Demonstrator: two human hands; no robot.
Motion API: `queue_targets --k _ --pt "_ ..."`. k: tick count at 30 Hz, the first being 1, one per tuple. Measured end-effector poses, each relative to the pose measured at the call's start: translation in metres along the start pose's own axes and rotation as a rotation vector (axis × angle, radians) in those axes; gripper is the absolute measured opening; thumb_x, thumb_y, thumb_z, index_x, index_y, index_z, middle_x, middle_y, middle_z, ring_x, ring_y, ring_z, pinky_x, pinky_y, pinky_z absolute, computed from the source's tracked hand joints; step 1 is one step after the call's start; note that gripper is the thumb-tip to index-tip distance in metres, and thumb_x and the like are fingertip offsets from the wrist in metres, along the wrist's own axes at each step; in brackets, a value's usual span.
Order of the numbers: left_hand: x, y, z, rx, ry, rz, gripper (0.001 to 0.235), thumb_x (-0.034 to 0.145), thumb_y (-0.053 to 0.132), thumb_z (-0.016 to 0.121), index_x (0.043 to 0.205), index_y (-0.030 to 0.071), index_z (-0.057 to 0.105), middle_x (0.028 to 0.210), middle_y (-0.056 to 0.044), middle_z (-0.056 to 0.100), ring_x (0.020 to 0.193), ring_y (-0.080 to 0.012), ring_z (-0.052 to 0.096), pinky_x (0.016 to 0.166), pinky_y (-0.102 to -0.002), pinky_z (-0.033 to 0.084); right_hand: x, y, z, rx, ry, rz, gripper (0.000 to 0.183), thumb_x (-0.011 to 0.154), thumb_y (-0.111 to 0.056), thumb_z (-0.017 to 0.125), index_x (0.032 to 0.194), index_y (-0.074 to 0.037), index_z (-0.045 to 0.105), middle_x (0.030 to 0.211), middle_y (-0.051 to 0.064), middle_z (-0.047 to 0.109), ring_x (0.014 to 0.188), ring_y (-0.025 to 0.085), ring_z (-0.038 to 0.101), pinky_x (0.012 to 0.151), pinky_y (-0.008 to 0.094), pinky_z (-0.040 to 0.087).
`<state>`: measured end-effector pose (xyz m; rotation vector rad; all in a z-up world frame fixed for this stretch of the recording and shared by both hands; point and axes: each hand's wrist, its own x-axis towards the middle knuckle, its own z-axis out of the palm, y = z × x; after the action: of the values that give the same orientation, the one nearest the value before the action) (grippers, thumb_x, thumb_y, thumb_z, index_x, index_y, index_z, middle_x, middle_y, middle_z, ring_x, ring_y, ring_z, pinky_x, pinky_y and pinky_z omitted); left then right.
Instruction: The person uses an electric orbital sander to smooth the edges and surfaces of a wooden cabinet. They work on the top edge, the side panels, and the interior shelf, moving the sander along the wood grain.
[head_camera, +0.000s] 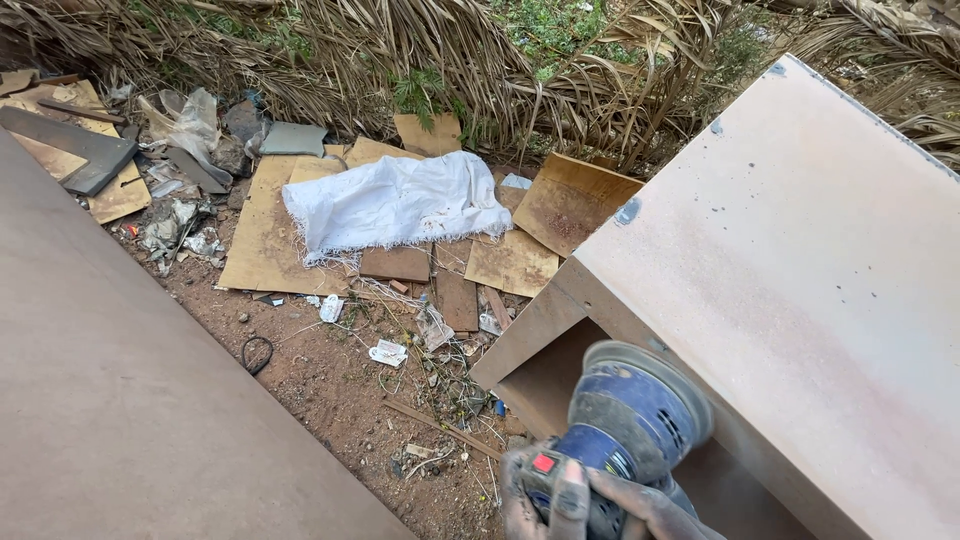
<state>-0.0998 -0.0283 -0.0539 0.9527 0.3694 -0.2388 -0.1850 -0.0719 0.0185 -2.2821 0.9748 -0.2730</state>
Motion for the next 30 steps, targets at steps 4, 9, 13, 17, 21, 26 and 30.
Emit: queue_targets --k 4,9,13,17,21,26,30 --pt "-0.016 0.035 0.018 -0.073 0.106 -0.277 0.037 0.071 0.02 0.074 0.099 -0.003 0.067 0.073 -0.02 0.063 0.06 -0.0323 0.063 0.058 -0.044 0.053 0.011 -0.029 -0.013 -0.042 0.022 -0.25 0.045 0.079 -0.037 0.075 0.123 -0.041 0.081 0.047 -0.01 0.06 0.042 0.003 0.058 0.057 0.019 0.056" --pt "0.004 0.075 0.035 -0.188 0.072 -0.307 0.027 0.081 0.017 0.067 0.1 -0.001 0.061 0.077 -0.02 0.057 0.064 -0.0329 0.06 0.059 -0.046 0.052 0.04 -0.041 -0.012 0.095 -0.021 -0.45 0.059 0.073 -0.029 0.093 0.13 -0.024 0.076 0.058 -0.01 0.049 0.056 0.006 0.046 0.066 0.022 0.044" --pt "0.009 0.064 0.028 -0.115 -0.089 -0.185 0.026 0.081 0.024 0.072 0.093 0.003 0.06 0.072 -0.012 0.055 0.061 -0.0234 0.056 0.058 -0.039 0.05 0.042 -0.038 -0.017 0.249 -0.142 -0.377 0.066 0.072 -0.024 0.097 0.134 -0.018 0.073 0.059 -0.006 0.045 0.054 0.005 0.041 0.049 0.02 0.04" --pt "-0.02 0.059 0.044 -0.37 0.073 -0.257 0.023 0.075 0.014 0.067 0.093 0.001 0.058 0.062 -0.015 0.05 0.044 -0.0286 0.053 0.039 -0.044 0.046 0.032 -0.019 -0.017 0.101 -0.022 -0.515 0.057 0.076 -0.035 0.091 0.129 -0.025 0.074 0.057 -0.011 0.051 0.053 0.006 0.05 0.068 0.021 0.05" --pt "-0.021 0.041 0.026 -0.122 0.14 -0.344 0.035 0.073 0.018 0.07 0.102 -0.001 0.066 0.073 -0.022 0.063 0.06 -0.036 0.065 0.057 -0.047 0.055 0.012 -0.014 -0.007 0.095 -0.032 -0.28 0.048 0.078 -0.033 0.08 0.126 -0.029 0.081 0.048 -0.009 0.049 0.047 0.005 0.048 0.059 0.019 0.048" --pt "-0.019 0.031 0.013 -0.004 0.116 -0.308 0.031 0.071 0.02 0.073 0.093 0.0 0.067 0.066 -0.017 0.06 0.056 -0.0321 0.062 0.053 -0.044 0.053 0.01 0.005 -0.003 0.052 -0.126 -0.125 0.059 0.073 -0.028 0.089 0.132 -0.034 0.081 0.052 -0.008 0.055 0.05 0.007 0.055 0.065 0.021 0.054" --pt "-0.006 0.03 0.008 -0.147 0.016 -0.235 0.03 0.074 0.019 0.073 0.093 -0.002 0.063 0.071 -0.016 0.057 0.059 -0.0272 0.058 0.056 -0.04 0.051 0.013 -0.016 0.0 0.173 -0.103 -0.145 0.068 0.065 -0.021 0.099 0.131 -0.027 0.081 0.057 -0.006 0.052 0.053 0.007 0.043 0.051 0.021 0.043"
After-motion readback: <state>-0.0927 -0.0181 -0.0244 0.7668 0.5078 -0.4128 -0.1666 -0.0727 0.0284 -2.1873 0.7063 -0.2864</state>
